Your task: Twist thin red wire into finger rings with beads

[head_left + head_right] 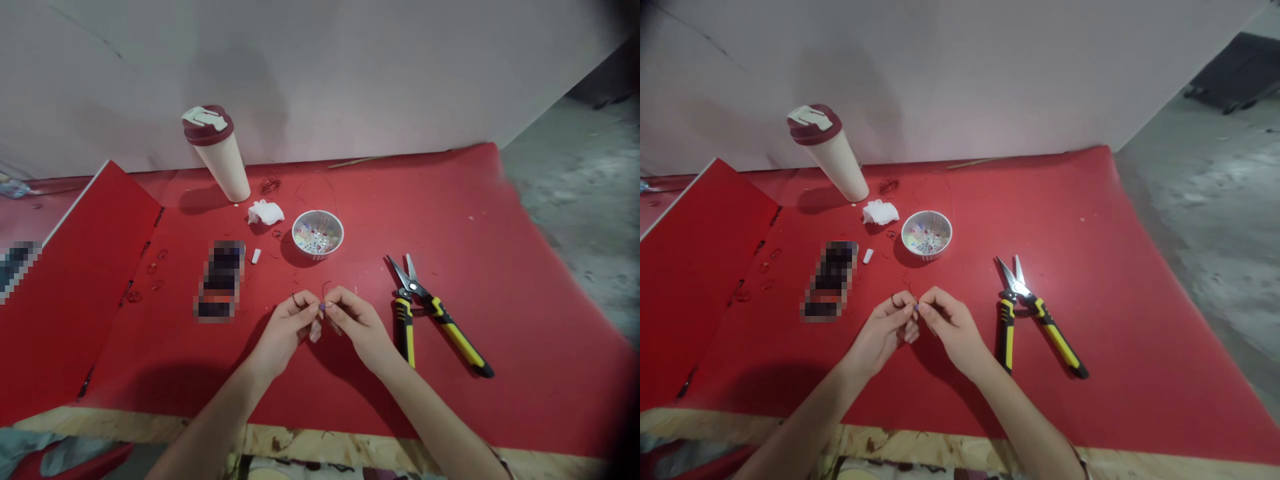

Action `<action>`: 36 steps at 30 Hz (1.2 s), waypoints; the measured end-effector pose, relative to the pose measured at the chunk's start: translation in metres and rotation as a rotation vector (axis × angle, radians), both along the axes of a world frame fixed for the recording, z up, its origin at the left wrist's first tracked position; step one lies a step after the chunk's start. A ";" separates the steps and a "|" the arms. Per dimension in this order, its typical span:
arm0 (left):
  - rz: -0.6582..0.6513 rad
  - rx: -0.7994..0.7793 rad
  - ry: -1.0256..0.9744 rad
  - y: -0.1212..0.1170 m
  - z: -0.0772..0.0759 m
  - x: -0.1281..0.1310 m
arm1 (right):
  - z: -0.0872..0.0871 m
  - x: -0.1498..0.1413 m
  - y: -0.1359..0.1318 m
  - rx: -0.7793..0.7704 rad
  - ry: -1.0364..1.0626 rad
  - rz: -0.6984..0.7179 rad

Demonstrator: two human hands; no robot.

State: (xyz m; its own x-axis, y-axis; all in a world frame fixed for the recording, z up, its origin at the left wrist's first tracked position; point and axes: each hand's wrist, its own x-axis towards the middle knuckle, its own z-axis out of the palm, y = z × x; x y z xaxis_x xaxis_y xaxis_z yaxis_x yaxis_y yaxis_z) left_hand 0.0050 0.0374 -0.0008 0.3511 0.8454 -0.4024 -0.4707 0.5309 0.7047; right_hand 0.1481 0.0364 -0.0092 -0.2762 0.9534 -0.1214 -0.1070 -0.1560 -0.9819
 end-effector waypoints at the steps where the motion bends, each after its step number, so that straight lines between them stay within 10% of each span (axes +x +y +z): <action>1: -0.022 -0.022 -0.030 0.001 0.000 -0.001 | 0.000 0.000 0.000 0.002 -0.003 0.003; 36: -0.072 0.044 -0.035 0.002 -0.003 -0.002 | 0.000 0.003 0.003 -0.285 0.346 0.151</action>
State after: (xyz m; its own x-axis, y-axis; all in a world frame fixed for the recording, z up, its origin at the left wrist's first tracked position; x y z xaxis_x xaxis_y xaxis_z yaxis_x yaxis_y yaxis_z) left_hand 0.0026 0.0389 -0.0043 0.4249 0.8340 -0.3521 -0.4573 0.5334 0.7116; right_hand 0.1509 0.0395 -0.0089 -0.4792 0.8416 -0.2491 -0.3757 -0.4532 -0.8083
